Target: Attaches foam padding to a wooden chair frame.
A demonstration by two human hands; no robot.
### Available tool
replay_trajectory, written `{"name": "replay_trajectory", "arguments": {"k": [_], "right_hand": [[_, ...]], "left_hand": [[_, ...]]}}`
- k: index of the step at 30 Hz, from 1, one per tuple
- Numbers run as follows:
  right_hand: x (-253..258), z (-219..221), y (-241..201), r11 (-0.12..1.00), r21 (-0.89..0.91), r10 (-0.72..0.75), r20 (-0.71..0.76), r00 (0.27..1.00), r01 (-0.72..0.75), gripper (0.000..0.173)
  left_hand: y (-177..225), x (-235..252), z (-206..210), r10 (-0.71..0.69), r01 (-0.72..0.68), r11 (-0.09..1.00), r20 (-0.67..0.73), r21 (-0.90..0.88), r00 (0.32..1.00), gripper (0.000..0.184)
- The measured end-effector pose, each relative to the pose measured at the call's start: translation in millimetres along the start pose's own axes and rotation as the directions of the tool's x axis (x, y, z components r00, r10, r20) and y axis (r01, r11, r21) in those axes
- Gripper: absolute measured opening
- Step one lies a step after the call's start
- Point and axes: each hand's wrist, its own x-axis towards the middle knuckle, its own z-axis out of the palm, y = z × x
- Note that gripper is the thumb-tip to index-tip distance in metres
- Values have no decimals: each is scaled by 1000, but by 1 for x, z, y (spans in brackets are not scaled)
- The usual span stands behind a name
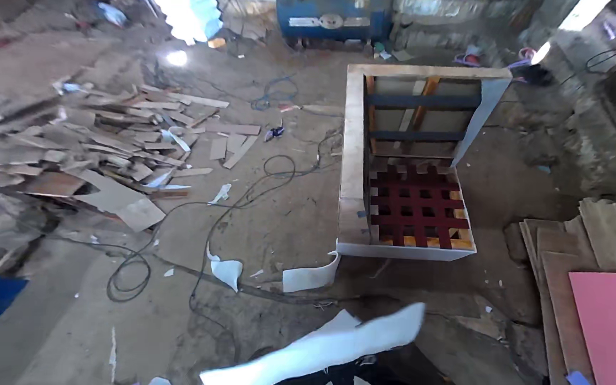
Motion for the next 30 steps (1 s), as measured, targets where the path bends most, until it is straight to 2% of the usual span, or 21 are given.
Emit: {"name": "replay_trajectory", "arguments": {"k": [1, 2, 4, 8, 11, 12, 13, 15, 16, 17, 18, 20, 21, 24, 26, 30], "right_hand": [[5, -10, 39, 989, 11, -144, -63, 988, 145, 40], [15, -33, 54, 987, 107, -121, 20, 993, 118, 33], [41, -68, 90, 952, 275, -151, 44, 988, 133, 24], [82, -104, 128, 956, 287, -55, -40, 998, 64, 21], [121, -105, 170, 960, 278, 64, -105, 992, -33, 15], [139, -104, 185, 969, 243, 64, -108, 992, -36, 15], [159, -103, 198, 985, 172, 52, -123, 991, -30, 15], [194, -98, 213, 993, -58, 89, -202, 975, -102, 16], [210, -93, 213, 962, -161, 171, -279, 945, -222, 21], [229, -85, 214, 932, -181, 226, -390, 892, -315, 22], [245, -90, 233, 957, -169, 148, -410, 900, -234, 20], [278, -107, 278, 995, -78, -90, -338, 937, 67, 19], [293, -112, 292, 991, -60, -136, -322, 937, 123, 17], [327, -118, 314, 971, -95, -239, -310, 920, 220, 23], [337, -110, 314, 961, -127, -275, -337, 900, 246, 23], [336, -77, 285, 961, -166, -275, -440, 855, 223, 27]], "left_hand": [[11, 22, 16, 116, -111, 988, 36, -109, 993, 41], [16, 52, 38, 204, -184, 948, 53, -259, 978, 36], [34, 109, 84, 202, -144, 911, 116, -388, 972, 35], [27, 204, 179, 179, -121, 973, 316, -195, 932, 45], [19, 264, 233, 149, -103, 987, 459, -123, 876, 39], [28, 281, 242, 72, -2, 990, 500, -138, 863, 37], [41, 299, 246, -34, 165, 967, 544, -194, 839, 36], [17, 351, 281, 48, 199, 894, 526, -402, 849, 34], [-3, 380, 306, 109, 168, 858, 493, -484, 863, 34], [-19, 407, 330, 148, 134, 827, 441, -547, 885, 33], [-31, 432, 346, 167, 110, 797, 393, -593, 904, 31], [-41, 470, 364, 213, 56, 732, 307, -679, 927, 30], [-43, 486, 371, 249, 31, 688, 276, -725, 928, 30], [-42, 534, 394, 313, 45, 506, 233, -861, 921, 31], [-45, 551, 407, 338, -1, 403, 148, -915, 929, 37], [-42, 563, 417, 225, -49, 245, 8, -968, 974, 34]]}}
